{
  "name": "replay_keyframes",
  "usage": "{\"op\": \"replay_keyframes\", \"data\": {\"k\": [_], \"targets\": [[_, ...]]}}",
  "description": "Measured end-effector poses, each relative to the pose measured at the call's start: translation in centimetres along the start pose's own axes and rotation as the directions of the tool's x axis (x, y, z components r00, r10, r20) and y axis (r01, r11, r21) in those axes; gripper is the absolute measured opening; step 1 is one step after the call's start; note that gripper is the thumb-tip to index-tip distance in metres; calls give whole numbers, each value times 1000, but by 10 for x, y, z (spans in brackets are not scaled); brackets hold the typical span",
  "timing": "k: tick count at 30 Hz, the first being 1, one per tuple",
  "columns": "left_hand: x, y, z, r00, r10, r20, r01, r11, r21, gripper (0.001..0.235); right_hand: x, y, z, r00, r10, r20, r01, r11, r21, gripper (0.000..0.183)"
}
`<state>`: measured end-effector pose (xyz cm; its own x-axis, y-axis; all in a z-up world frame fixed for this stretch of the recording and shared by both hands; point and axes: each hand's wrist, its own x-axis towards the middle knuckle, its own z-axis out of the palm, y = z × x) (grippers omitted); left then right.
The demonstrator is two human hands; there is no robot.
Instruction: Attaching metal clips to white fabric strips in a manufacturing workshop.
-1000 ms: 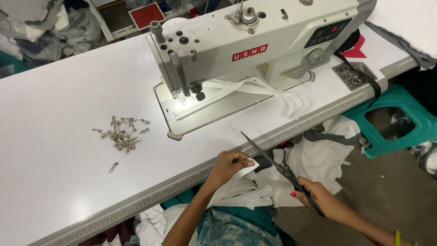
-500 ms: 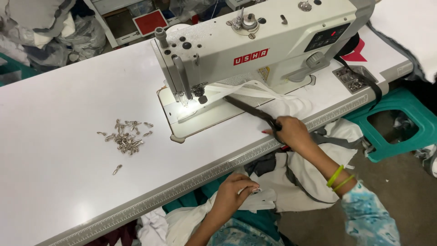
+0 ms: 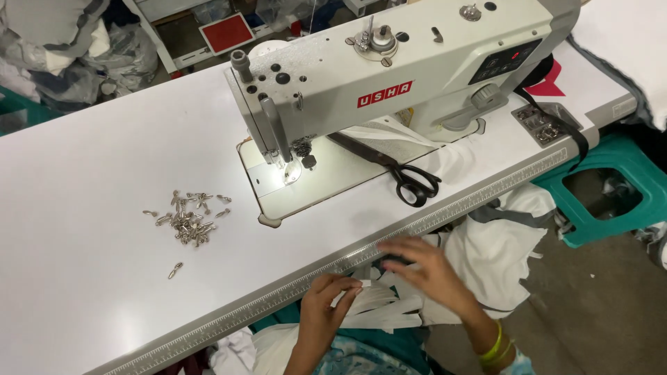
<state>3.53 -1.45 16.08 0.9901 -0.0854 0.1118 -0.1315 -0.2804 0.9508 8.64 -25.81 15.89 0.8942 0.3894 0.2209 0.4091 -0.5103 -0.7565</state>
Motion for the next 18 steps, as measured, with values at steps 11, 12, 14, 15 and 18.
{"op": "replay_keyframes", "data": {"k": [11, 12, 14, 15, 18], "targets": [[-9, -13, -6, 997, -64, 42, 68, 991, -111, 15, -28, -30, 62, 983, -85, -162, 89, 996, 17, 24], [-9, -13, -7, 997, -68, 48, 73, 991, -116, 15, -30, -28, 66, 981, -91, -172, 88, 996, -21, 24], [-11, -16, -6, 997, -66, 37, 69, 994, -84, 16, -35, -23, 74, 983, -25, -181, 29, 999, 20, 20], [-12, -17, -6, 998, -62, 24, 63, 997, -51, 18, -36, -20, 77, 981, 39, -188, -28, 998, 62, 16], [-13, -33, 0, 999, -47, -3, 47, 997, -67, 16, -31, -37, 71, 968, -147, -202, 132, 988, -84, 15]]}}
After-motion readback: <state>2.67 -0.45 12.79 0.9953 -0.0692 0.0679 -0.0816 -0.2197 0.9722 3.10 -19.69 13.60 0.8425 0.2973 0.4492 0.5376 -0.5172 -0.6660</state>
